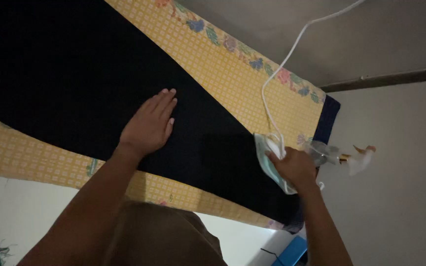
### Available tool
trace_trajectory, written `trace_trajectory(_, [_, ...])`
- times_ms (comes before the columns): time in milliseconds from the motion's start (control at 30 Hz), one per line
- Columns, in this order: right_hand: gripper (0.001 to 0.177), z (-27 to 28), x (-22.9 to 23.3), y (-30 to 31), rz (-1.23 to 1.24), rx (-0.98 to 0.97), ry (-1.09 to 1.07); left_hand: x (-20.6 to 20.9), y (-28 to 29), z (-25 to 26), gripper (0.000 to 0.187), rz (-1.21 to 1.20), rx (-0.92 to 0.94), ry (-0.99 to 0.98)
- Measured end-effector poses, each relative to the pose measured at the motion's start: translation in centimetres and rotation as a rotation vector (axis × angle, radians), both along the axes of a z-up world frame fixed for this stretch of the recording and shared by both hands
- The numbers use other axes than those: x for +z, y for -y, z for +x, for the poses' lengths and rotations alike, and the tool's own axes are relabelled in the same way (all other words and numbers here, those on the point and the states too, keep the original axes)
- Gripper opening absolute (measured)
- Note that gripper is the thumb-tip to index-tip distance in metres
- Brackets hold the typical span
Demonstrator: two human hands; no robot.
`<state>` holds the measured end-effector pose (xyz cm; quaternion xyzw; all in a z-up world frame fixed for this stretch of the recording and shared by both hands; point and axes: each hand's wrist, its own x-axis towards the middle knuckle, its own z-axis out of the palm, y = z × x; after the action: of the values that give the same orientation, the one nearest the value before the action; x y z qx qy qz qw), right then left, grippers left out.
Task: Ironing a pair of black pants on an ironing board and hanging them in a closet.
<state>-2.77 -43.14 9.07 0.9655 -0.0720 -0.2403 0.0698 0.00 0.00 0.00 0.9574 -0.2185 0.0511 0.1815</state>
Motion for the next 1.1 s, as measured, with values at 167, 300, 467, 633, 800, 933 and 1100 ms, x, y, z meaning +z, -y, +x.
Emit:
trace_trajectory(167, [0.088,-1.7,1.3,2.1,-0.019,-0.096,-0.013,1.0,0.1,0.0,0.055,0.117,-0.025,-0.01])
trace_trajectory(300, [0.081,-3.9,2.6,1.9,0.011,-0.07,0.063,-0.8,-0.1,-0.3,0.057,0.02,-0.029,-0.023])
trace_trajectory(467, [0.068,-9.7,0.5,1.5,0.046,-0.012,0.079,0.9,-1.2,-1.2,0.061,0.122,-0.09,0.011])
trace_trajectory(633, [0.06,-10.0,-0.7,-2.2,0.144,0.072,0.145,1.7,-3.6,-2.8,0.064,0.339,-0.14,-0.037])
trace_trajectory(800, [0.055,-8.5,-1.2,-10.4,0.278,0.326,0.204,0.9,-6.8,-3.2,0.065,0.128,-0.244,-0.048])
trace_trajectory(933, [0.06,-7.1,-1.2,-19.5,0.403,0.334,0.18,1.1,-9.2,-3.2,0.066,0.198,-0.203,-0.077])
trace_trajectory(1100, [0.052,-4.7,2.3,-28.6,0.417,0.228,-0.114,0.2,-11.6,-3.5,0.066,0.017,0.051,-0.057])
